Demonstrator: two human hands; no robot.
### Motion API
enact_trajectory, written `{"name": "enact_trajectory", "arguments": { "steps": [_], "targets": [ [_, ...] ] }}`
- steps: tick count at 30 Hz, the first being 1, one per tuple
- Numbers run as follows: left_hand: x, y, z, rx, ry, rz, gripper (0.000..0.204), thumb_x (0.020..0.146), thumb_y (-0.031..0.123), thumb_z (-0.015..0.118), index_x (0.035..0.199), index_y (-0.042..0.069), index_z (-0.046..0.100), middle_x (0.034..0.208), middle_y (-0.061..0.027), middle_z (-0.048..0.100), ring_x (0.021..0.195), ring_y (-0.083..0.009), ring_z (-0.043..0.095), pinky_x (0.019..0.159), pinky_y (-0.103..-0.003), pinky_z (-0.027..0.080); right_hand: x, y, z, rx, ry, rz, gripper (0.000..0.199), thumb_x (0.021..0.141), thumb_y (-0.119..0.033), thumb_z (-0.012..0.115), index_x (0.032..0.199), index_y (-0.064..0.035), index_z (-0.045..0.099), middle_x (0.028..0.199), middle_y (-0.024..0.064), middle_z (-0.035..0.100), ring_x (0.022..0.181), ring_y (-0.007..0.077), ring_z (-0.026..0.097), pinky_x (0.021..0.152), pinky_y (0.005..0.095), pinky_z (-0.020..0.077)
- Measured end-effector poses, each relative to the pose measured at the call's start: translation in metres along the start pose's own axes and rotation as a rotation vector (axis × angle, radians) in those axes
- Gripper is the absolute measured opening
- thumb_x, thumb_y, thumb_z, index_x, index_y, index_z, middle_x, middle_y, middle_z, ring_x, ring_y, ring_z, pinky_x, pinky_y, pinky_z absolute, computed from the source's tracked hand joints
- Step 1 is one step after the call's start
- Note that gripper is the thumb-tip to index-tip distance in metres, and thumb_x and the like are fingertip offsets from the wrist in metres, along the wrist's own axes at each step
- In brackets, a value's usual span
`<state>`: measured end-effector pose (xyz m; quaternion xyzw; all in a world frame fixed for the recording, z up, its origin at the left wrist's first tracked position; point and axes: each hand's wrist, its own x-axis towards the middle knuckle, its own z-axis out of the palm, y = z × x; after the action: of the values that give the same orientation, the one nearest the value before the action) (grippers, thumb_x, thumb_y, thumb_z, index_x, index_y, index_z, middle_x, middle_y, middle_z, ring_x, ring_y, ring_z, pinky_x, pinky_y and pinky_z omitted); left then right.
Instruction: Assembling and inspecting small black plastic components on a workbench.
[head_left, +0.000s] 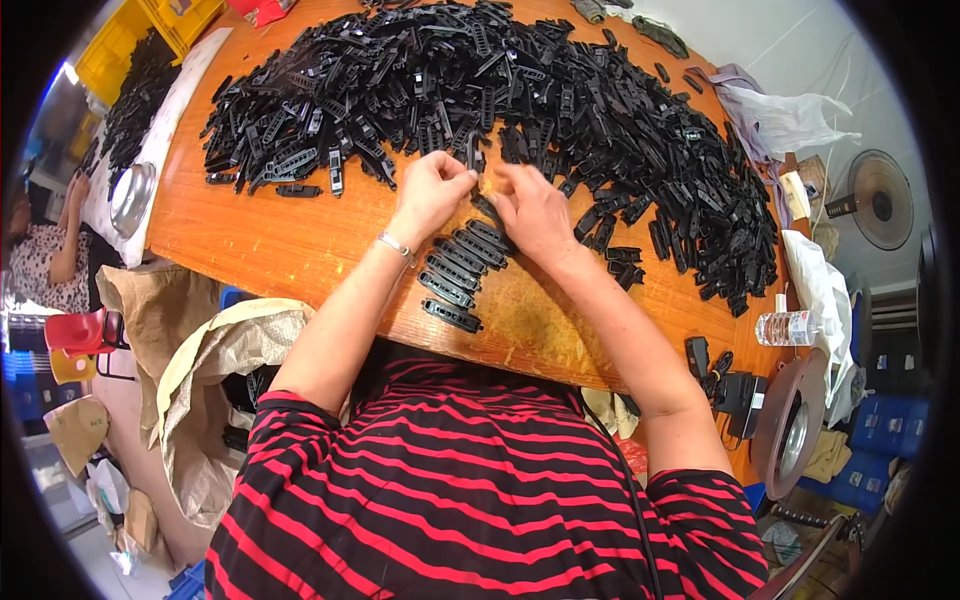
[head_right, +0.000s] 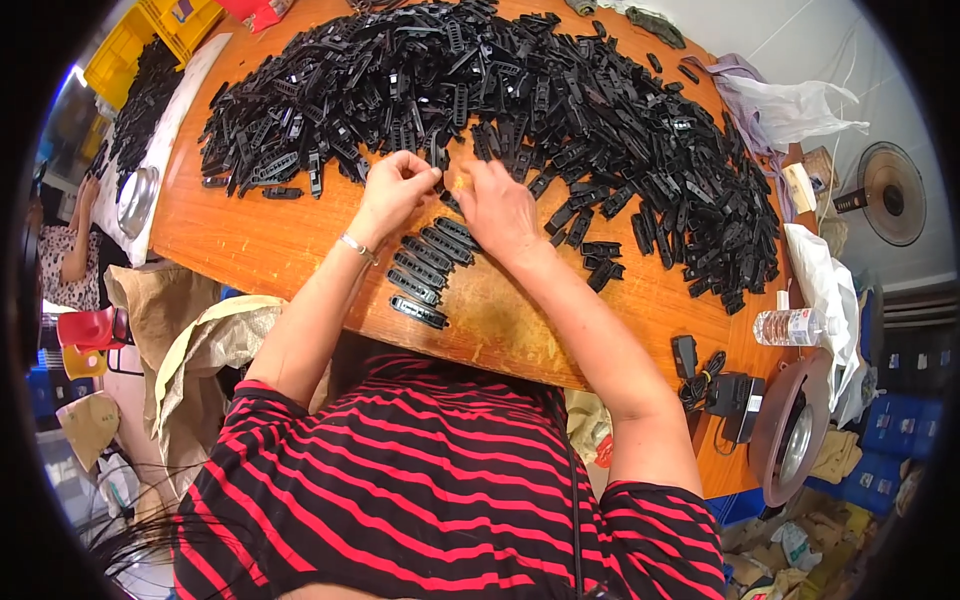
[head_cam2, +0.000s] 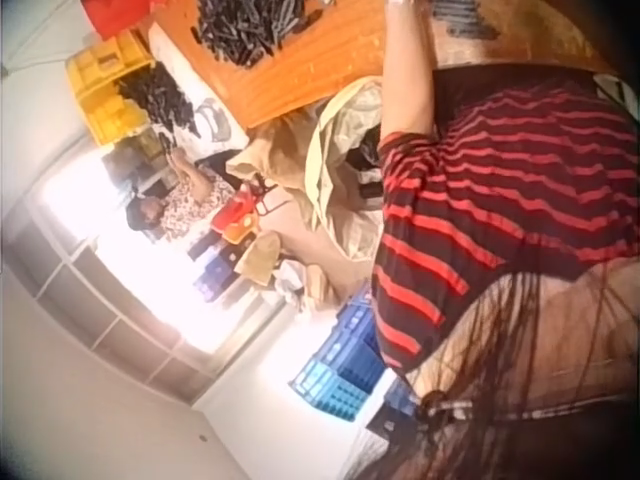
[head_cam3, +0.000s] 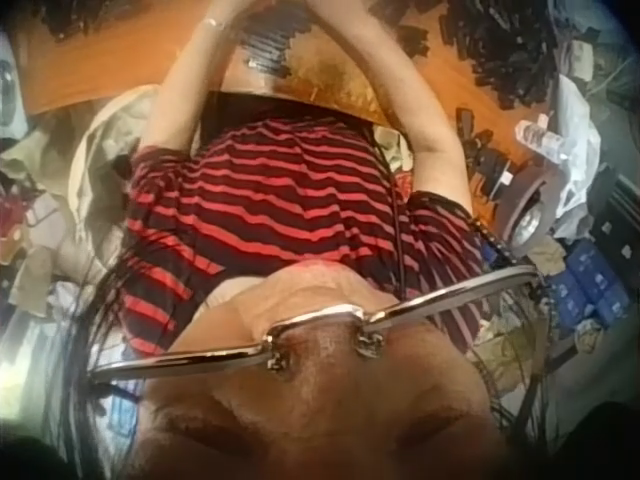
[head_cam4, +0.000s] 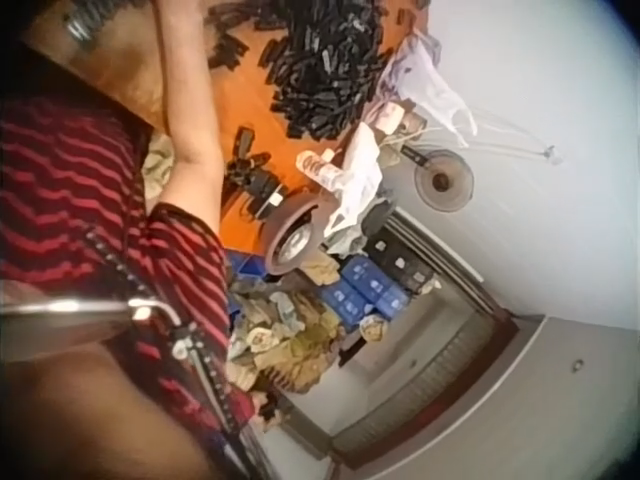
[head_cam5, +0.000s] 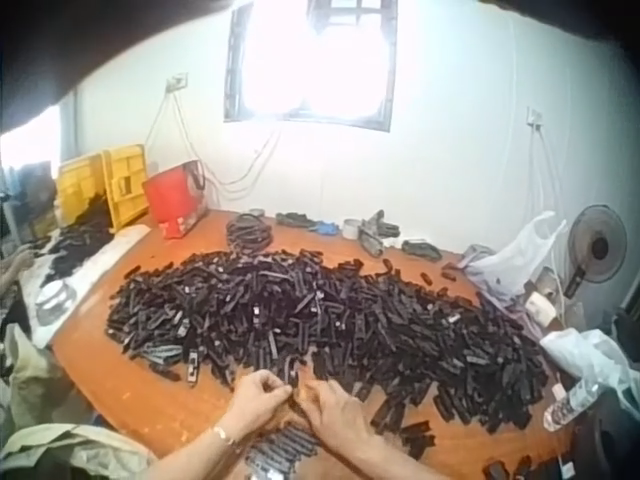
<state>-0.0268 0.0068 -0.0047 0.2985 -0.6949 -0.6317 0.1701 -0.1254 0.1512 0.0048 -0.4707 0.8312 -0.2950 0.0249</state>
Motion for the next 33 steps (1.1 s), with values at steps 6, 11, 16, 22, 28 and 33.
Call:
{"name": "enact_trajectory", "arguments": {
  "steps": [6,11,16,22,28,33],
  "targets": [
    [-0.001,0.015,0.007,-0.027,-0.016,0.110,0.019,0.087,0.019,0.069,0.080,0.003,0.060,0.075,-0.0004,0.063,0.066,-0.0053,0.056,0.060,-0.020,0.046,0.007,-0.012,-0.001,0.209,0.187,-0.180,0.042,0.085,-0.016,0.069,0.121,-0.0002,0.054,0.090,0.0179,0.066,0.076,0.0328,0.066,0.068,0.0373,0.0528],
    [-0.011,0.030,0.003,-0.016,-0.124,0.070,0.024,0.090,0.026,0.069,0.086,0.004,0.062,0.082,-0.0014,0.065,0.072,-0.0061,0.059,0.062,-0.021,0.049,0.008,0.000,-0.010,0.287,0.154,-0.085,0.017,0.097,-0.011,0.054,0.105,0.0026,0.061,0.076,0.0107,0.067,0.054,0.0121,0.062,0.050,0.0270,0.0483],
    [-0.004,0.021,-0.001,-0.090,0.086,0.188,0.017,0.088,0.013,0.071,0.097,0.002,0.062,0.091,-0.0022,0.065,0.074,-0.0068,0.062,0.062,-0.020,0.050,-0.002,0.017,-0.020,0.554,-0.160,0.188,0.018,0.100,-0.015,0.051,0.099,0.0003,0.061,0.073,0.0018,0.063,0.053,0.0081,0.057,0.049,0.0252,0.0478],
    [0.004,0.002,0.000,-0.088,-0.169,0.036,0.012,0.086,0.006,0.068,0.092,-0.003,0.065,0.074,-0.0033,0.064,0.063,-0.0083,0.059,0.057,-0.023,0.050,-0.008,0.007,-0.026,0.795,-0.337,0.564,0.015,0.098,-0.015,0.055,0.100,-0.0002,0.057,0.072,0.0023,0.061,0.053,0.0080,0.055,0.049,0.0236,0.0482],
    [0.009,-0.003,0.007,0.016,-0.137,0.000,0.012,0.086,0.007,0.069,0.088,-0.004,0.065,0.072,-0.0038,0.065,0.061,-0.0089,0.060,0.057,-0.024,0.050,-0.011,0.008,-0.019,0.769,-0.302,0.591,0.015,0.096,-0.013,0.059,0.098,-0.0001,0.052,0.070,0.0029,0.060,0.052,0.0086,0.055,0.046,0.0245,0.0477],
    [0.013,-0.013,0.007,0.055,-0.116,-0.010,0.011,0.085,0.007,0.069,0.088,-0.003,0.065,0.072,-0.0037,0.065,0.061,-0.0090,0.060,0.057,-0.024,0.050,-0.006,0.007,-0.015,0.731,-0.323,0.617,0.015,0.095,-0.014,0.060,0.097,-0.0002,0.053,0.069,0.0034,0.060,0.050,0.0086,0.054,0.044,0.0247,0.0471]
  ]
}}
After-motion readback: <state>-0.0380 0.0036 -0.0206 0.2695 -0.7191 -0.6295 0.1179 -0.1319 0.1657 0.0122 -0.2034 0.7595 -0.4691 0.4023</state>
